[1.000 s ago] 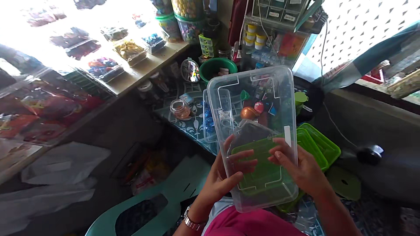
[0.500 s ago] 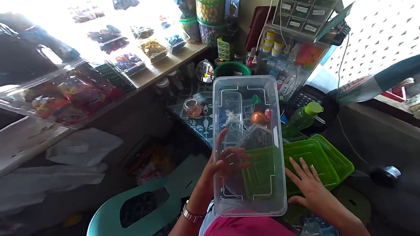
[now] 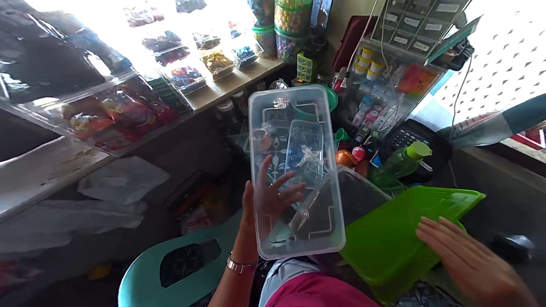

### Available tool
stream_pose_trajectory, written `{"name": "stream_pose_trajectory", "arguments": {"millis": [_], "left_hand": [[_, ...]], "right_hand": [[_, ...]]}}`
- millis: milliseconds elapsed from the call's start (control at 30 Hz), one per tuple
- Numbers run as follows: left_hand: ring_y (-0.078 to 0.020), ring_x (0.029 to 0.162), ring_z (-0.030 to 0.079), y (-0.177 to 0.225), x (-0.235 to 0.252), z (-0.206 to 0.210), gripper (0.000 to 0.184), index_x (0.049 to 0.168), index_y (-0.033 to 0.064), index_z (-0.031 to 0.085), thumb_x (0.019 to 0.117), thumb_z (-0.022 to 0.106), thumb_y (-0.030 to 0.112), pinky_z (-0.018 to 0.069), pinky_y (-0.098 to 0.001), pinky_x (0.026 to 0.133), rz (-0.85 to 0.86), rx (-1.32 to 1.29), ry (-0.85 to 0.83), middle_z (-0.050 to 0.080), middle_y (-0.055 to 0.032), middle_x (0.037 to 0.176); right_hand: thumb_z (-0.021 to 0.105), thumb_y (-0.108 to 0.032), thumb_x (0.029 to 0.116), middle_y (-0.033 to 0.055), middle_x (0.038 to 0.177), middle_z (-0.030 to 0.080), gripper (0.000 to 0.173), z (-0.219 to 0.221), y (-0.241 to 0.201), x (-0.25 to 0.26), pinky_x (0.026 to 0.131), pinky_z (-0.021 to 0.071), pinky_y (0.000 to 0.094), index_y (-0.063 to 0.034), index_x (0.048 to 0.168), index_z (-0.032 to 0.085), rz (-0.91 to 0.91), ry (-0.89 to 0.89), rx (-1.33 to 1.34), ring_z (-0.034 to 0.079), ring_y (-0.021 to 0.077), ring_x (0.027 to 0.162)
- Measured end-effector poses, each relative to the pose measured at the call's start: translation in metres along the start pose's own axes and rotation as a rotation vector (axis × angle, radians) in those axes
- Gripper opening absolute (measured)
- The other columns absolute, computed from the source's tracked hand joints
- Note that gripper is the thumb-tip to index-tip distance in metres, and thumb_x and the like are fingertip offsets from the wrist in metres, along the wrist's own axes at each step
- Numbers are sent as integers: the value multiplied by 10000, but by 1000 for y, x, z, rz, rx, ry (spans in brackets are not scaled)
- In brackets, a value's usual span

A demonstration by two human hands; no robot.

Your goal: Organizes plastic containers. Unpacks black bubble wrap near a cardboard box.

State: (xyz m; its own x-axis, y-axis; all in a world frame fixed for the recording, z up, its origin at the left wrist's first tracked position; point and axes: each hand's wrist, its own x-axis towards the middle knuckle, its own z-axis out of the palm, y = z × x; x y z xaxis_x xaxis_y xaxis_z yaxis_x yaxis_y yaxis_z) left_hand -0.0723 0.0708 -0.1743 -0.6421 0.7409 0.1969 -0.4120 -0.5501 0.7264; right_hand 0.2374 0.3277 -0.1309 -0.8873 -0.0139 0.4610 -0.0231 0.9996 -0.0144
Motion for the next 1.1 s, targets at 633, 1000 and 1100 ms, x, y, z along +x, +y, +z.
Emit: {"name": "stream_pose_trajectory", "arguments": {"millis": [633,1000,1100], "left_hand": [[-280,1072,720,-27,-9,15,574,1401,170,572,1058,350,572,614,-421,880,-305,-171,-97,710,-122,1227],[-28,1259,582,-40,-20,25,516,1545,27,259,1110,393,270,497,-249,1055,-34,140,-112,594,20,1414],[34,961,668,-27,-47,46,303,1200,151,632,1091,350,130,537,-163,885,-181,9,127,725,70,1055]], "right_hand": [[552,-97,1057,65,1139,710,115,-5,17,101,1042,556,345,-64,1130,635,-133,512,193,664,161,1200],[518,-3,1042,100,1194,648,149,48,4,84,1112,504,437,-41,1165,594,-329,439,381,636,217,1235],[532,-26,1044,64,1167,670,116,50,1,85,1067,549,410,-55,1127,608,-222,546,397,670,185,1187]]}}
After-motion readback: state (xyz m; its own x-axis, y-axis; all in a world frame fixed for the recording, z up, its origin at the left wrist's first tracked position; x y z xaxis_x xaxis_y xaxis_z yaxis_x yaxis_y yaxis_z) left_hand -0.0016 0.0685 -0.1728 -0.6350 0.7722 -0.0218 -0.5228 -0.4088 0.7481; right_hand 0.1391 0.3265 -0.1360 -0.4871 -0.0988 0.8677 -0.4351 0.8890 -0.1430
